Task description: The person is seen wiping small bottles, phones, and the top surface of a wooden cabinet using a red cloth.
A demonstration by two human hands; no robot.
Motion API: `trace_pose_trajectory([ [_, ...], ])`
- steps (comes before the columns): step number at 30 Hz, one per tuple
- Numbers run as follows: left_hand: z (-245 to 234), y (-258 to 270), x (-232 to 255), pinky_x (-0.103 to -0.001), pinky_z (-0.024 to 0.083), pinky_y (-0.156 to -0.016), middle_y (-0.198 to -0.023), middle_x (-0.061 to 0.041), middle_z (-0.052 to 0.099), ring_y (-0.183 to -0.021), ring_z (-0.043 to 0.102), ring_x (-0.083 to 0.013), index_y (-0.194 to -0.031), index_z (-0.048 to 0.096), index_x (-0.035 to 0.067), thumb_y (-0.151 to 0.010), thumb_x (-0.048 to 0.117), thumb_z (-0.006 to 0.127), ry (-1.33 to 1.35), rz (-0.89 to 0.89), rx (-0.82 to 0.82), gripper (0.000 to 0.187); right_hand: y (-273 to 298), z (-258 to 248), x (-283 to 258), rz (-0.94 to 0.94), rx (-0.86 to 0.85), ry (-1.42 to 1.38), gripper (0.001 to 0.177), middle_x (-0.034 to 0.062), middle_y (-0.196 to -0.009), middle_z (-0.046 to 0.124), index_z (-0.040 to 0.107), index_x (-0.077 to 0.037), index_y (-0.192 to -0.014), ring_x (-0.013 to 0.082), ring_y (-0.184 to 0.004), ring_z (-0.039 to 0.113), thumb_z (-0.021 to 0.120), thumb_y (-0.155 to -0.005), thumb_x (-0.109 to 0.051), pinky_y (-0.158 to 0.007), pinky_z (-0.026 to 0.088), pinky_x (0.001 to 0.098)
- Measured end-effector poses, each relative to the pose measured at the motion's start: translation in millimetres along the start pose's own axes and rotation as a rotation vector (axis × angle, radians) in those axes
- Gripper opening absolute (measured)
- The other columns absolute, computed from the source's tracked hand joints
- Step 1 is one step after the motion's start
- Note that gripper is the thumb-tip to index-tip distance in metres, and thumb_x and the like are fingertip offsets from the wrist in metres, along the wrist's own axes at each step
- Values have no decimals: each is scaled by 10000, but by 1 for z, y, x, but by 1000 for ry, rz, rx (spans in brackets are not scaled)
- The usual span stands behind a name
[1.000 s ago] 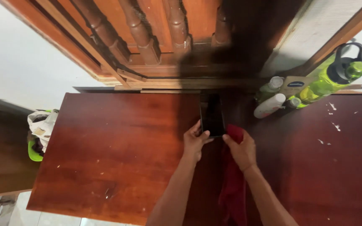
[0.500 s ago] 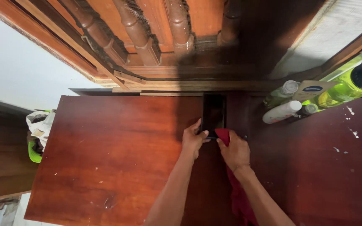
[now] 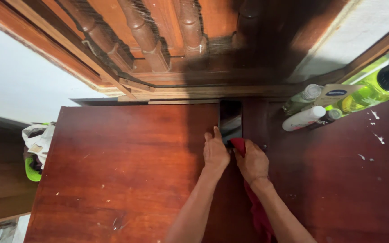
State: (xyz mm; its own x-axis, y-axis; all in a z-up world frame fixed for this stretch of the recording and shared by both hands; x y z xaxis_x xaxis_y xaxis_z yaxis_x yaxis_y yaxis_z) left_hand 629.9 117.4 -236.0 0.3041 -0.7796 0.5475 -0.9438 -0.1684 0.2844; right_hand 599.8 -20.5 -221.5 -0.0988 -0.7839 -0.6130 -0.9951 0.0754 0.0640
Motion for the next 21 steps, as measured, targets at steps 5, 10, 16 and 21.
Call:
trace_pose_trajectory([
  [5, -11, 7, 7, -466, 525, -943, -1316, -219, 476, -1191, 528, -422, -1542, 344, 46, -781, 231, 865, -199, 13, -19, 940, 13, -33, -32, -50, 100, -132, 578, 232, -1201, 680, 594, -12, -1313, 419, -1074, 660, 781, -848, -297, -861, 545, 477],
  [10, 31, 0, -40, -449, 497, -998, -1180, -215, 576, -1157, 556, -404, -1503, 414, 8, -705, 231, 881, -218, 183, 93, 952, 60, -54, -39, -344, 446, -134, 613, 258, -1371, 586, 551, 57, -1354, 439, -1233, 587, 749, -908, -314, -1008, 486, 498],
  [16, -1, 103, 4, -450, 500, -946, -1243, -227, 576, -1109, 574, -398, -1473, 507, 16, -904, 25, 658, 223, 436, 435, 589, 88, -74, 80, -645, 64, 282, 490, 161, -1441, 580, 597, -28, -1324, 363, -1361, 523, 655, -855, -157, -1149, 347, 561],
  [21, 48, 151, 40, -425, 507, -1018, -1292, -154, 597, -1189, 587, -321, -1409, 600, 44, -996, 123, 641, 269, 616, 225, 422, 31, -149, 273, -129, 612, 804, 402, 192, -1439, 553, 619, 4, -1329, 386, -1346, 535, 491, -1038, -242, -1094, 439, 520],
])
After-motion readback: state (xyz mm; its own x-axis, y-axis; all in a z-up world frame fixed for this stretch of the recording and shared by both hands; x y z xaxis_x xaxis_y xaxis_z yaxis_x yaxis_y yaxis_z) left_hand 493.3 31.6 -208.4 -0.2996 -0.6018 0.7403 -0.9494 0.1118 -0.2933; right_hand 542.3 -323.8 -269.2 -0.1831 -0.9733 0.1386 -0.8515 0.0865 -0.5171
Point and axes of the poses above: each hand's wrist, its own y-axis away from the middle knuckle, its own z-axis out of the palm, x = y × z, the point moved 3 cm from there along -y, towards the middle knuckle
